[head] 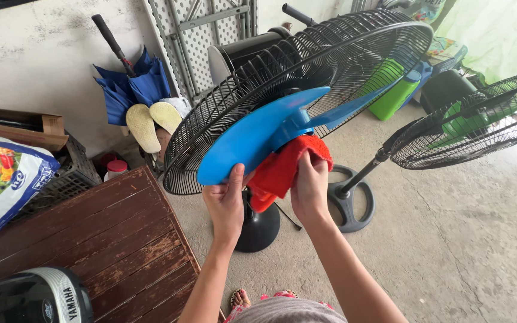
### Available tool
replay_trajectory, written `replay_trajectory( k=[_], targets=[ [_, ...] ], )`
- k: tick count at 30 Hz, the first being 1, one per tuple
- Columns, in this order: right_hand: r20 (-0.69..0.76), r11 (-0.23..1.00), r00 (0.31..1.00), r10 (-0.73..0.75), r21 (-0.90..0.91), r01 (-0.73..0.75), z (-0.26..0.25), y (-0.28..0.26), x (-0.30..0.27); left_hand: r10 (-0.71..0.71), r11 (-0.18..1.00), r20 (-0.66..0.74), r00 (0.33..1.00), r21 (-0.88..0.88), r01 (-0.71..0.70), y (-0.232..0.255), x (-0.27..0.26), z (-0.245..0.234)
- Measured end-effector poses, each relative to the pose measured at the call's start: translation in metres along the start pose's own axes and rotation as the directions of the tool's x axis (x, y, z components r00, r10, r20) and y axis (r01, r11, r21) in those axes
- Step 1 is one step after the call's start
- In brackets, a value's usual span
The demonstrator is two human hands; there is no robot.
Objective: The person wipes a small black part with a red cloth, then attaches the fan cage to the stand and secures it. They wipe the fan motor housing, install the blue fan blades, and wipe the blades with the cloth. The video ends before the outer cage is fully secured.
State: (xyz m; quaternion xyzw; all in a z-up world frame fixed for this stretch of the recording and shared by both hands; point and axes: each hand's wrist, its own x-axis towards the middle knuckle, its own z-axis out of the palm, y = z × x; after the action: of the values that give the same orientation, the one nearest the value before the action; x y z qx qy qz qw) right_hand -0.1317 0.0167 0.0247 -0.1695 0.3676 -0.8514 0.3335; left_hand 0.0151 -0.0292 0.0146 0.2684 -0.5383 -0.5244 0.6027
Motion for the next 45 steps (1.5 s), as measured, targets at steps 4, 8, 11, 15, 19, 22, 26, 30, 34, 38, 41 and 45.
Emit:
replay_trajectory(
  k=[4,8,11,15,19,22,26,30,34,38,41,45],
  targets=[
    [-0.06,0.949,0.985,-0.161,-0.285,0.137,0.004,0.001,-0.002,0.017,0.998,0.023,1.0,-0.067,-0.016,0.003,0.0,0.001],
    [0.168,0.537,0.854,-0.493,-0.714,0.45,0.002,-0.003,-0.008,0.022,0.993,0.066,0.998,-0.118,-0.014,0.014,0.002,0.002],
    [0.323,0.272,0.779,-0.537,-0.808,0.522,-0.002,-0.015,-0.014,0.014,0.979,0.096,0.995,-0.204,0.006,0.02,0.004,0.004],
    [0.527,-0.163,0.735,-0.426,-0.844,0.51,0.003,-0.023,-0.011,0.08,0.997,0.086,0.993,0.015,-0.081,0.026,0.008,0.004],
    [0.614,-0.198,0.659,-0.435,-0.779,0.595,0.013,-0.008,-0.02,0.112,0.972,0.078,0.991,0.197,-0.125,0.029,0.009,0.006],
    [0.409,0.158,0.873,-0.265,-0.875,0.458,0.015,-0.001,-0.026,0.108,0.964,0.064,0.992,0.236,-0.12,0.031,0.009,0.009],
    [0.494,0.095,0.81,-0.314,-0.833,0.545,0.02,0.015,-0.043,0.133,0.96,0.089,0.987,0.234,-0.151,0.03,0.009,0.011],
    [0.686,-0.011,0.561,-0.463,-0.637,0.771,0.015,0.019,-0.055,0.073,0.971,0.094,0.993,0.222,-0.093,0.032,0.01,0.008],
    [0.495,0.289,0.818,-0.293,-0.77,0.569,0.002,0.024,-0.048,0.101,0.956,0.097,0.99,0.265,-0.124,0.035,0.01,0.006],
    [0.386,0.209,0.877,-0.285,-0.869,0.45,-0.007,0.029,-0.026,0.109,0.942,0.125,0.986,0.303,-0.143,0.039,0.01,0.006],
    [0.432,0.126,0.821,-0.372,-0.853,0.506,-0.01,0.031,-0.017,0.113,0.945,0.125,0.986,0.293,-0.145,0.04,0.009,0.007],
    [0.553,-0.016,0.771,-0.316,-0.815,0.579,-0.007,0.017,-0.024,0.105,0.95,0.081,0.991,0.287,-0.124,0.04,0.009,0.007]
  ],
)
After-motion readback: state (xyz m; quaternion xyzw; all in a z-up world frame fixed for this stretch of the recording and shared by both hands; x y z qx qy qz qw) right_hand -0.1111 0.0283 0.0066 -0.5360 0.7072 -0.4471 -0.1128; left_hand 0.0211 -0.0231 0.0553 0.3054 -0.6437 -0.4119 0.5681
